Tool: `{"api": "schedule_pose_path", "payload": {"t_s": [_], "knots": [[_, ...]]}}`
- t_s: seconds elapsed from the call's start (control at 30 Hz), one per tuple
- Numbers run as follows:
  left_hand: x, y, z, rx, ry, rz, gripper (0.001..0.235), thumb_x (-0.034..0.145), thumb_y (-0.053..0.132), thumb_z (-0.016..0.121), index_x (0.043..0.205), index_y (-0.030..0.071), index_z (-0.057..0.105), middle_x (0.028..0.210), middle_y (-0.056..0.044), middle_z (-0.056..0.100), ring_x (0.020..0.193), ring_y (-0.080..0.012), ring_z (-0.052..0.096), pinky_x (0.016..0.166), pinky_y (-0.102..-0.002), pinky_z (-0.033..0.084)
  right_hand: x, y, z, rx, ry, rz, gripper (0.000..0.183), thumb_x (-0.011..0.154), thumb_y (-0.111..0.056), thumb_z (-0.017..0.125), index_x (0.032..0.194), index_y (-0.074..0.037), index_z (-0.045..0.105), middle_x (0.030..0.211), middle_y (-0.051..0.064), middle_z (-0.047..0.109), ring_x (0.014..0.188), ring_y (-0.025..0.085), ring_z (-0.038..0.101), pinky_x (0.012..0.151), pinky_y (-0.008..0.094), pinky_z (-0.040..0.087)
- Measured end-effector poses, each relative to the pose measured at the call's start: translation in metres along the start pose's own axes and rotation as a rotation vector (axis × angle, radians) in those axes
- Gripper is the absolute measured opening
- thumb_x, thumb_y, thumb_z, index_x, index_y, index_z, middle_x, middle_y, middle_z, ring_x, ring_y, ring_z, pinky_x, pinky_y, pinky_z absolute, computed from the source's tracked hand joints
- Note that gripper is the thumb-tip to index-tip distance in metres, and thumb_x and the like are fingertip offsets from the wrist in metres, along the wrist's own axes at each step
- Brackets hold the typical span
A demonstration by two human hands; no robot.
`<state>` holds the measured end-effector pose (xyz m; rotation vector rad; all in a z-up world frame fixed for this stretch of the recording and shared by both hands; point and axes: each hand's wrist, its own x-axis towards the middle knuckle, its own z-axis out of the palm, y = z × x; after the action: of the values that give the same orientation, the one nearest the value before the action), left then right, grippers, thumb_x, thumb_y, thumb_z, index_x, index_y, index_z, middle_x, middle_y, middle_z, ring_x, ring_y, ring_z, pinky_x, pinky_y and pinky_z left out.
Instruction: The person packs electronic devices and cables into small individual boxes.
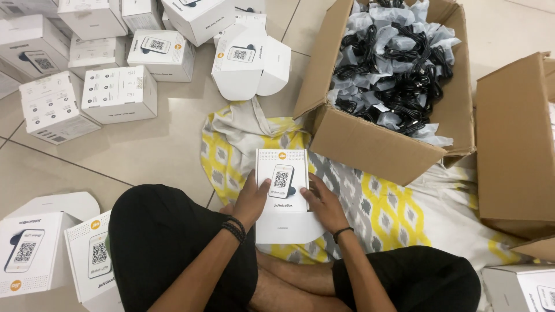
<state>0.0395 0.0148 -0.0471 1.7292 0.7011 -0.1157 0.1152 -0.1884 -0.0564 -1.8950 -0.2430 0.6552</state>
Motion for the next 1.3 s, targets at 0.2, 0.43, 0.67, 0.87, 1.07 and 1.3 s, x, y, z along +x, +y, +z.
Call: {"api": "schedule_pose_path", "payload": {"t_s": [0.2, 0.43, 0.67, 0.87, 1.07, 1.3], "knots": [[-0.003, -0.015, 0.002, -0.169, -0.082, -0.130, 0.070, 0.105, 0.039, 0.046, 0.159, 0.005, 0.019, 0.152, -0.015, 0.045, 0.140, -0.0268, 0.047, 0.113, -0.035, 0.037, -0.023, -0.041, 0.006, -0.319, 0.109, 0.071, 0.051, 0.098, -0.040, 0.054, 0.144, -0.017, 0.055, 0.130, 0.012, 0.073, 0.114, 0.026, 0.072, 0.096, 0.036, 0.055], [0.006, -0.021, 0.008, -0.137, -0.070, -0.032, 0.073, 0.100, 0.033, 0.049, 0.159, 0.001, 0.019, 0.146, -0.024, 0.056, 0.134, -0.0312, 0.058, 0.110, -0.035, 0.045, -0.019, -0.014, 0.030, -0.363, 0.279, 0.044, 0.053, 0.102, -0.041, 0.049, 0.150, -0.019, 0.051, 0.131, 0.015, 0.070, 0.120, 0.030, 0.066, 0.101, 0.039, 0.052], [-0.052, 0.028, -0.015, -0.276, -0.178, -0.004, 0.079, 0.100, 0.055, 0.037, 0.162, 0.010, 0.015, 0.164, -0.011, 0.034, 0.151, -0.0228, 0.034, 0.120, -0.035, 0.027, -0.042, -0.032, 0.014, 0.663, 0.010, -0.111, 0.068, 0.102, -0.046, 0.041, 0.159, -0.010, 0.030, 0.168, 0.006, 0.030, 0.154, 0.021, 0.028, 0.123, 0.035, 0.022], [-0.079, 0.057, -0.018, -0.481, -0.221, 0.371, 0.081, 0.100, 0.063, 0.027, 0.164, 0.014, 0.016, 0.173, -0.007, 0.016, 0.159, -0.0218, 0.014, 0.124, -0.035, 0.010, -0.076, -0.076, -0.008, 0.699, -0.006, -0.306, 0.080, 0.103, -0.056, 0.033, 0.161, -0.002, 0.026, 0.172, 0.010, 0.023, 0.159, 0.023, 0.017, 0.126, 0.038, 0.011], [-0.087, 0.074, -0.020, -0.547, -0.253, 0.278, 0.080, 0.099, 0.063, 0.023, 0.164, 0.016, 0.017, 0.171, -0.010, 0.021, 0.158, -0.0223, 0.018, 0.124, -0.037, 0.011, -0.090, -0.101, -0.005, 0.696, 0.019, -0.232, 0.081, 0.101, -0.059, 0.034, 0.162, -0.007, 0.024, 0.172, 0.010, 0.021, 0.159, 0.024, 0.017, 0.126, 0.039, 0.012], [-0.082, 0.070, -0.019, -0.584, -0.157, 0.301, 0.078, 0.101, 0.060, 0.027, 0.161, 0.011, 0.026, 0.169, -0.012, 0.027, 0.156, -0.0229, 0.023, 0.123, -0.037, 0.015, -0.084, -0.097, 0.005, 0.679, 0.073, -0.230, 0.075, 0.101, -0.055, 0.040, 0.159, -0.008, 0.034, 0.167, 0.009, 0.031, 0.157, 0.021, 0.021, 0.125, 0.036, 0.014]]}}
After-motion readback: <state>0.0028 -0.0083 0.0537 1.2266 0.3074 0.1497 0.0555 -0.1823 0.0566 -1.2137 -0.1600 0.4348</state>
